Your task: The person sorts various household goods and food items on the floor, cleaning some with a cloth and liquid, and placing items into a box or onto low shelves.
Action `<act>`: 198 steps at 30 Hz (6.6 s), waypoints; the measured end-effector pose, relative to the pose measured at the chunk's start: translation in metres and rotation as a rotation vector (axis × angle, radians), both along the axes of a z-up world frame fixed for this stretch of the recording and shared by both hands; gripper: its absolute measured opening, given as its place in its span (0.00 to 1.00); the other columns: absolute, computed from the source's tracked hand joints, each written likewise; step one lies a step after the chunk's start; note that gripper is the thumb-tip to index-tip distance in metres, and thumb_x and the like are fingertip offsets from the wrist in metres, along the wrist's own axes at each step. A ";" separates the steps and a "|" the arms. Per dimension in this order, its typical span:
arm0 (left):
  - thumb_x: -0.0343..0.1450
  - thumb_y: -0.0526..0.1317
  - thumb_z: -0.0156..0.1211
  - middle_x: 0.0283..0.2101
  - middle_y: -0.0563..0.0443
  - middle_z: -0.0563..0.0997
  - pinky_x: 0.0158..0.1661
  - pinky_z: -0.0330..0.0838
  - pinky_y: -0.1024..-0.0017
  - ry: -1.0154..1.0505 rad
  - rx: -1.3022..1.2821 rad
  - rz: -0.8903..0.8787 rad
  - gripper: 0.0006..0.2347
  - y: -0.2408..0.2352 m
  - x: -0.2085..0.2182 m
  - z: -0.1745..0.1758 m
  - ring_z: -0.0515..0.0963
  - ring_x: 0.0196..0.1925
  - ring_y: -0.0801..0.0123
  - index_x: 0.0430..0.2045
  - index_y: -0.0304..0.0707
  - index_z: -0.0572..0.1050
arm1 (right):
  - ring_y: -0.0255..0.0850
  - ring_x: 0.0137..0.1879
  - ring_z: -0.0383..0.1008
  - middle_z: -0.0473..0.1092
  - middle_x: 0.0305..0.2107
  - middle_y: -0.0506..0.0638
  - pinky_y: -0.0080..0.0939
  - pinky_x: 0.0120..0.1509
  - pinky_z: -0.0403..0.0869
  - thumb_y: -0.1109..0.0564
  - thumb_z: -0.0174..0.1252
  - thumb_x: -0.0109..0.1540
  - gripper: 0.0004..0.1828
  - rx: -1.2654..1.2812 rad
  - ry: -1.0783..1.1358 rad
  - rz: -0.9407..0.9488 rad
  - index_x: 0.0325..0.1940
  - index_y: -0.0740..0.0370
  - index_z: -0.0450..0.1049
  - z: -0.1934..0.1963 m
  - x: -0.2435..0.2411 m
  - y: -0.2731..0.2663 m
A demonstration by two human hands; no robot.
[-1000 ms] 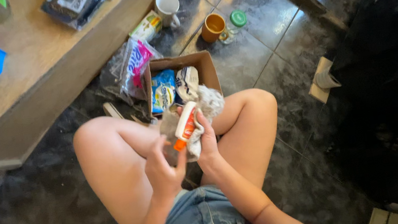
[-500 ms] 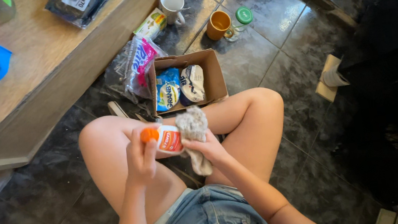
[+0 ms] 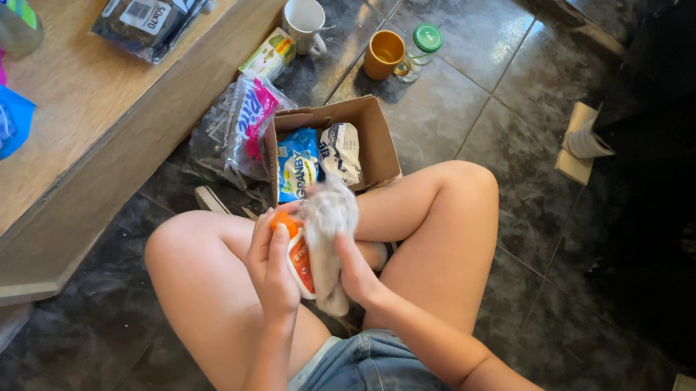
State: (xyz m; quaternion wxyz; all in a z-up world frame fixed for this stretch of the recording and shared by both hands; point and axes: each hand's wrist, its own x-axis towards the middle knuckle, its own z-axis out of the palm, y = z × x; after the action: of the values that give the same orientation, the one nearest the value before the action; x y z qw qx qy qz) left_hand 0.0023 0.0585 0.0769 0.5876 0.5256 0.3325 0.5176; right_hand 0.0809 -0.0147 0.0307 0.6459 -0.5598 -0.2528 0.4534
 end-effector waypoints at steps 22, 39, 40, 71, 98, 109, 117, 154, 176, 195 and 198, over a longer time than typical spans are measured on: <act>0.70 0.46 0.50 0.53 0.26 0.69 0.56 0.62 0.45 0.294 0.813 0.294 0.17 -0.019 0.005 0.004 0.71 0.52 0.39 0.43 0.28 0.73 | 0.42 0.32 0.74 0.73 0.31 0.61 0.48 0.35 0.75 0.59 0.56 0.57 0.15 0.137 0.343 -0.322 0.47 0.63 0.68 -0.008 0.014 -0.011; 0.74 0.52 0.26 0.56 0.30 0.68 0.58 0.60 0.61 0.123 0.537 0.188 0.29 -0.015 0.017 0.021 0.69 0.58 0.49 0.54 0.17 0.60 | 0.39 0.40 0.71 0.72 0.36 0.53 0.45 0.50 0.72 0.66 0.62 0.49 0.22 -0.001 0.232 -0.215 0.48 0.67 0.70 0.100 -0.001 0.017; 0.74 0.52 0.26 0.56 0.30 0.68 0.58 0.60 0.61 0.124 0.538 0.190 0.29 -0.013 0.015 0.021 0.69 0.58 0.49 0.54 0.17 0.60 | 0.39 0.40 0.71 0.72 0.36 0.53 0.45 0.50 0.72 0.66 0.62 0.49 0.22 0.000 0.233 -0.214 0.48 0.67 0.70 0.080 -0.001 0.008; 0.63 0.48 0.64 0.40 0.40 0.78 0.49 0.67 0.58 0.471 0.112 -0.058 0.19 0.143 0.134 -0.048 0.76 0.47 0.51 0.42 0.38 0.72 | 0.35 0.38 0.71 0.75 0.30 0.51 0.44 0.49 0.71 0.57 0.63 0.56 0.08 0.061 -0.275 -0.041 0.37 0.61 0.78 -0.039 0.164 0.107; 0.60 0.47 0.67 0.33 0.46 0.80 0.26 0.67 0.48 0.921 0.229 0.608 0.16 0.355 0.336 -0.031 0.79 0.31 0.47 0.34 0.49 0.66 | 0.34 0.44 0.71 0.73 0.36 0.46 0.36 0.51 0.69 0.54 0.57 0.57 0.10 -0.049 -0.138 0.135 0.39 0.60 0.75 -0.029 0.218 0.120; 0.60 0.38 0.66 0.39 0.56 0.77 0.29 0.67 0.54 0.632 0.348 0.713 0.13 0.329 0.328 -0.017 0.75 0.41 0.57 0.31 0.46 0.67 | 0.43 0.40 0.67 0.63 0.37 0.56 0.43 0.44 0.70 0.50 0.49 0.52 0.28 0.078 0.315 -0.083 0.54 0.56 0.52 -0.051 0.221 0.118; 0.62 0.36 0.64 0.31 0.53 0.66 0.28 0.63 0.54 0.553 0.343 0.732 0.15 0.323 0.319 0.002 0.70 0.37 0.57 0.23 0.42 0.57 | 0.43 0.38 0.69 0.67 0.36 0.54 0.43 0.42 0.71 0.57 0.61 0.51 0.23 -0.131 0.264 -0.073 0.46 0.58 0.59 -0.018 0.225 0.123; 0.67 0.57 0.47 0.30 0.58 0.71 0.22 0.73 0.69 0.976 0.946 -0.077 0.19 0.114 0.188 -0.067 0.78 0.24 0.63 0.43 0.47 0.68 | 0.49 0.42 0.70 0.71 0.32 0.57 0.45 0.52 0.69 0.75 0.62 0.46 0.11 0.430 -0.551 -0.250 0.28 0.67 0.74 -0.040 0.267 0.123; 0.72 0.43 0.45 0.39 0.44 0.75 0.43 0.62 0.65 0.417 0.731 0.214 0.18 0.104 0.207 -0.028 0.72 0.36 0.55 0.51 0.30 0.68 | 0.42 0.44 0.75 0.72 0.43 0.54 0.45 0.49 0.75 0.55 0.53 0.60 0.20 0.231 0.570 -0.193 0.56 0.56 0.65 -0.112 0.177 0.105; 0.64 0.36 0.66 0.33 0.34 0.76 0.40 0.71 0.59 0.308 0.415 0.392 0.12 0.229 0.239 -0.053 0.78 0.36 0.44 0.35 0.28 0.73 | 0.50 0.32 0.75 0.72 0.30 0.67 0.45 0.29 0.74 0.40 0.59 0.55 0.28 -0.320 0.829 0.022 0.39 0.71 0.71 -0.055 0.211 0.111; 0.62 0.38 0.68 0.31 0.39 0.76 0.38 0.69 0.56 0.427 0.438 0.523 0.12 0.295 0.258 -0.042 0.76 0.35 0.44 0.34 0.32 0.74 | 0.53 0.38 0.76 0.73 0.36 0.68 0.51 0.39 0.76 0.40 0.59 0.54 0.29 -0.315 0.819 -0.074 0.42 0.71 0.72 -0.062 0.225 0.106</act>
State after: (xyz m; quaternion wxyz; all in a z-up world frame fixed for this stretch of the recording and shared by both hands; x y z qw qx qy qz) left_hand 0.2604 0.3532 0.0346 0.2277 0.6319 0.4515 0.5874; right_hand 0.3062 0.0909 -0.0316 0.6152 -0.4345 0.1166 0.6474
